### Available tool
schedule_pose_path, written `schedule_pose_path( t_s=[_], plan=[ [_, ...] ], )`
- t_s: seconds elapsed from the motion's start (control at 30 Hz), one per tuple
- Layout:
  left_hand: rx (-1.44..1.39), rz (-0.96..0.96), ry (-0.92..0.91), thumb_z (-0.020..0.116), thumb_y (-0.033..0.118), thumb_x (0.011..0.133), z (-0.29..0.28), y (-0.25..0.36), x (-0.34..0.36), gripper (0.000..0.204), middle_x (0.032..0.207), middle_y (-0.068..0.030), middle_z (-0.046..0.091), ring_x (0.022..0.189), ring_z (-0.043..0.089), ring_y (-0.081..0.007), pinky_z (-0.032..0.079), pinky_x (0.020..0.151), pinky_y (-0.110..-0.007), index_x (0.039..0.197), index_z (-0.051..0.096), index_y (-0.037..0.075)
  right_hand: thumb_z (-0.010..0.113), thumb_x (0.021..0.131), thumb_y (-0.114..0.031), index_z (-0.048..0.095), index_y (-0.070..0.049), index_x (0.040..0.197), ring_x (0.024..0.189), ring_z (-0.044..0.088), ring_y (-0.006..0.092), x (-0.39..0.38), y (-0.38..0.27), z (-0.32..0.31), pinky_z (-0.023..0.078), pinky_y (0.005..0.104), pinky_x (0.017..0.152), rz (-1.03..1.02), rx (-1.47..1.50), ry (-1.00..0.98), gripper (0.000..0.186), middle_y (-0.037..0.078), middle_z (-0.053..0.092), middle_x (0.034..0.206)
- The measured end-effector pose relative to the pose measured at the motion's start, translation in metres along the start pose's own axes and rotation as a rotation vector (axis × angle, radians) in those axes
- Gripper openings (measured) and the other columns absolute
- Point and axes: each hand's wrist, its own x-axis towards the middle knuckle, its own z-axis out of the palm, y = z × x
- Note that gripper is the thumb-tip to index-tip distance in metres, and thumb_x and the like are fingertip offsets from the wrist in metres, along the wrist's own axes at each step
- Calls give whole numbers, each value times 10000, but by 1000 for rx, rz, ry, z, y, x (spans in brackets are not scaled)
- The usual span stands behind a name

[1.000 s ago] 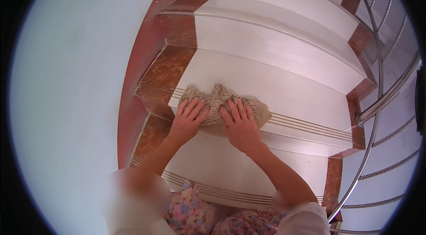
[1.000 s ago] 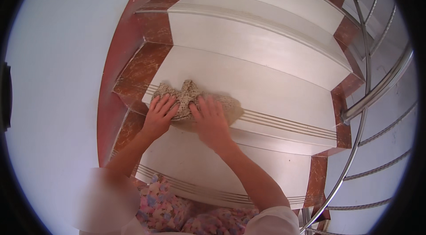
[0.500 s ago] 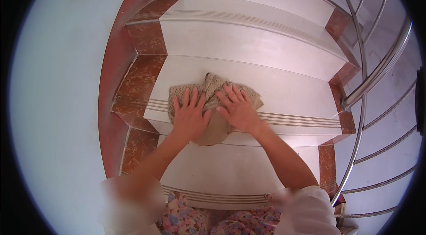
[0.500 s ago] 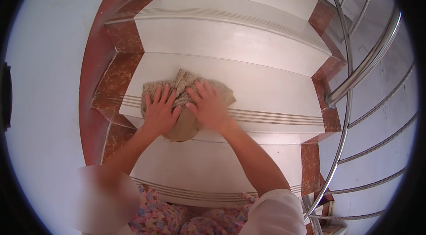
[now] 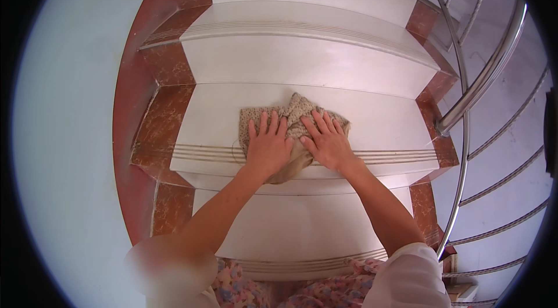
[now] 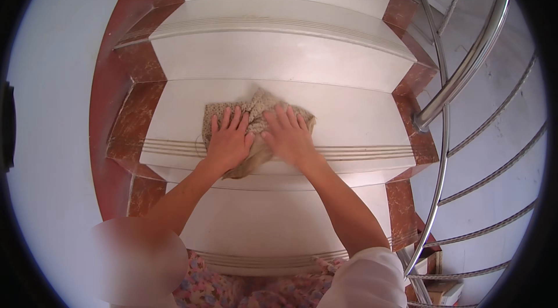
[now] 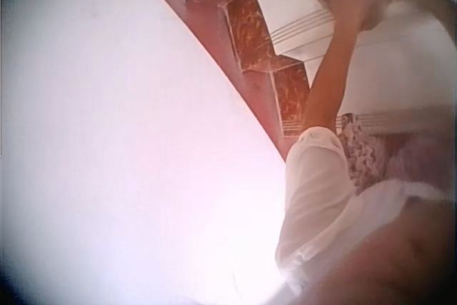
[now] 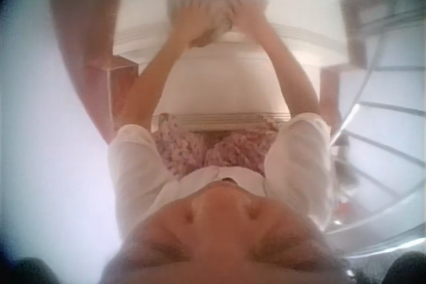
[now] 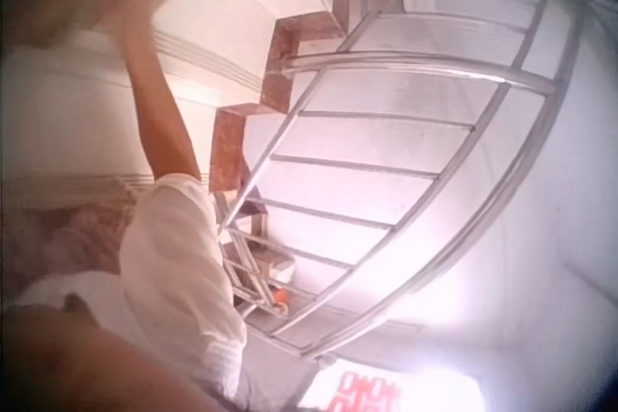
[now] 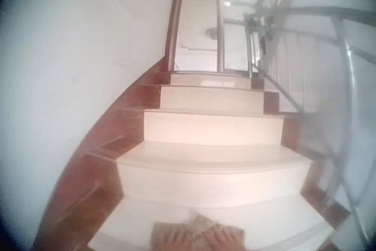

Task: The person wipes the tiled steps of an indoor staircase with a cloth by hand, moving down the stairs one step at a time.

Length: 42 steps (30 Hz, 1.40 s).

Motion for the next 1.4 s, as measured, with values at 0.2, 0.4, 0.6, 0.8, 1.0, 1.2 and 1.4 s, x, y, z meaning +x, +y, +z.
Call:
schedule_pose_path(
  t_s=[0.2,0.4,0.6,0.8,1.0,1.2,1.4],
  plan=[
    [-18,70,-22,340,389,987,6,14,36,570,1539,-143,258,1434,185,-329,101,1145,-543,1445,339,49,442,959,-419,396,-144,1392,1378,266,409,9,33,3,235,547,1100,36,-51,66,515,165,312,1483],
    [-21,19,-36,328,411,976,14,15,78,577,1542,-122,265,1438,188,-311,97,1150,-539,1459,334,96,435,957,-434,399,-140,1387,1381,260,401,47,49,8,233,550,1097,108,-53,59,522,161,322,1477],
    [-15,-7,-56,296,420,983,18,15,102,575,1553,-108,243,1446,169,-291,95,1158,-519,1471,323,116,308,976,-513,344,-123,1454,1441,144,349,70,52,5,138,509,1153,249,-79,-99,618,134,227,1547],
    [-36,-1,-24,316,390,983,20,10,104,560,1537,-122,275,1437,198,-291,114,1161,-503,1448,344,80,383,977,-450,410,-98,1401,1430,175,353,72,48,4,158,520,1147,236,18,-32,552,142,272,1519],
    [-201,188,20,458,173,959,18,3,96,426,1421,-200,427,1367,329,-346,260,1127,-433,1337,460,-22,598,907,-123,607,-27,1112,1153,508,348,57,69,-5,408,447,967,-90,413,108,226,163,570,1188],
    [-605,248,-19,521,105,932,-18,-1,41,333,1177,-210,587,1122,544,-349,439,938,-396,1244,532,-9,588,925,-104,605,-15,1041,773,539,204,12,36,-20,443,315,677,-119,641,180,147,87,587,874],
    [-979,-100,-398,494,150,972,-56,-9,36,267,783,-74,616,688,533,-129,455,653,-303,1180,591,14,581,944,-179,612,-14,1059,723,514,165,27,15,-75,440,284,636,265,1057,-276,203,68,570,811]
  ],
)
